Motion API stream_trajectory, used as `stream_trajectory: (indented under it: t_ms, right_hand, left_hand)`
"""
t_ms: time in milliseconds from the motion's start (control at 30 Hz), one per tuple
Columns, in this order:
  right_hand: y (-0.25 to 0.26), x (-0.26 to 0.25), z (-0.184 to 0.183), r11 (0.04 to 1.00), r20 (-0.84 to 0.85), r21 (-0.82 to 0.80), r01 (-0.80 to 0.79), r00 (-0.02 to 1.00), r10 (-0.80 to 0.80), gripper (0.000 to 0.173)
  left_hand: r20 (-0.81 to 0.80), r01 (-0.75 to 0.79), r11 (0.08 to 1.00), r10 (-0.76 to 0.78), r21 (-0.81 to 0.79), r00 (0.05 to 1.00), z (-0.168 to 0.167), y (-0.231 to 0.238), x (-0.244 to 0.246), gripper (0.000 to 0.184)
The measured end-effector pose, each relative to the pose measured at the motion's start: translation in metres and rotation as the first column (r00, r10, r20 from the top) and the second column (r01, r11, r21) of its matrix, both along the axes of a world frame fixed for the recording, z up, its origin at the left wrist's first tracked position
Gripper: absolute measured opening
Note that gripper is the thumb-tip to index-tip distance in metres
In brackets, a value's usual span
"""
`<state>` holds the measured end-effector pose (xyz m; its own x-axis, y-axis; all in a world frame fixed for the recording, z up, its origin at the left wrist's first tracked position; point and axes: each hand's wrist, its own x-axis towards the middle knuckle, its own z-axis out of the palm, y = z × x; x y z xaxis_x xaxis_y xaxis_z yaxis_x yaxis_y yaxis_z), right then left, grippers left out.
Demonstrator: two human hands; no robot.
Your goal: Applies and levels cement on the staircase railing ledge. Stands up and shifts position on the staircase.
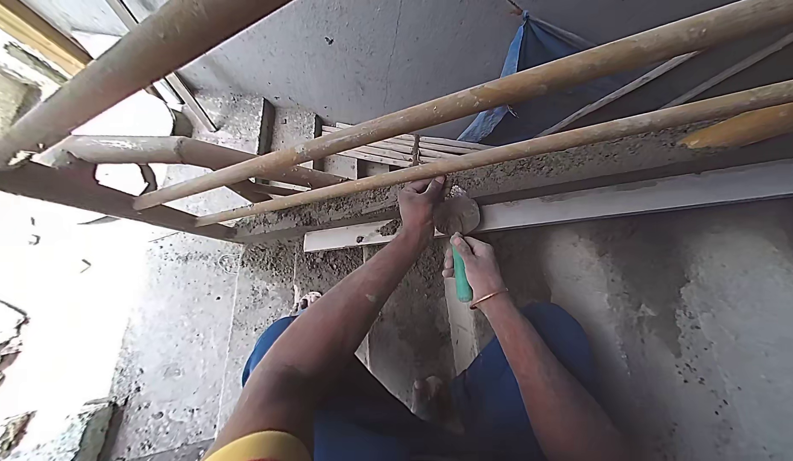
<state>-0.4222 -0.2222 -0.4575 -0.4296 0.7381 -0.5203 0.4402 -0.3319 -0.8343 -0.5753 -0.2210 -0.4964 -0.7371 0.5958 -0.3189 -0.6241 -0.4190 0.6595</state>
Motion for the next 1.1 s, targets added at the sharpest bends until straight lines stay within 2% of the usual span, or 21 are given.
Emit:
stream_trajectory:
  t_ms: [400,533,700,767,800,833,900,933,967,1000,1100]
  right_hand:
    - [-0.004,0.000,-0.002,1.000,0.019,0.028,-0.001,1.000,0.000,0.031]
    - [-0.002,0.002,0.000,1.000,0.014,0.013,-0.011,1.000,0.010,0.032]
    - [-0.018,0.022,0.008,0.999,-0.007,0.025,-0.020,1.000,0.020,0.031]
    - [-0.034,0.040,0.004,0.994,0.072,0.064,-0.094,0.993,0.089,0.028]
    - [-0.040,0.049,-0.003,0.976,0.181,0.109,-0.186,0.970,0.165,0.027]
    - [-0.043,0.058,-0.009,0.923,0.367,0.148,-0.354,0.887,0.281,0.030]
    - [-0.044,0.065,-0.013,0.685,0.709,0.014,-0.728,0.490,0.507,0.042]
    - [-0.044,0.064,-0.013,0.590,0.774,-0.045,-0.806,0.345,0.530,0.043]
    - [-0.044,0.063,-0.010,0.534,0.810,-0.044,-0.844,0.283,0.514,0.043]
    - [-0.042,0.061,-0.006,0.498,0.831,0.004,-0.867,0.280,0.481,0.043]
    - [-0.022,0.063,-0.002,0.360,0.802,0.201,-0.911,0.364,0.473,0.041]
  left_hand:
    - [-0.069,-0.008,1.000,0.010,0.025,0.998,-0.003,-0.004,0.006,0.008]
    - [-0.239,0.043,0.998,-0.050,-0.035,0.970,0.007,-0.027,0.018,0.015]
    - [-0.442,-0.004,0.997,-0.028,-0.072,0.897,0.007,-0.053,0.012,0.014]
    - [-0.550,-0.034,0.997,-0.009,-0.067,0.835,0.008,-0.063,0.003,0.015]
    - [-0.609,-0.050,0.997,-0.001,-0.067,0.793,0.009,-0.067,-0.003,0.016]
    - [-0.667,-0.067,0.995,0.003,-0.070,0.745,0.010,-0.073,-0.009,0.018]
    - [-0.747,-0.116,0.990,0.014,-0.084,0.665,0.013,-0.082,-0.019,0.020]
    - [-0.771,-0.139,0.987,0.029,-0.077,0.636,0.015,-0.084,-0.024,0.020]
    - [-0.789,-0.167,0.985,0.067,-0.046,0.611,0.017,-0.083,-0.030,0.018]
    - [-0.804,-0.195,0.981,0.116,0.000,0.584,0.018,-0.082,-0.036,0.016]
    - [-0.832,-0.247,0.968,0.173,0.045,0.527,0.019,-0.087,-0.046,0.017]
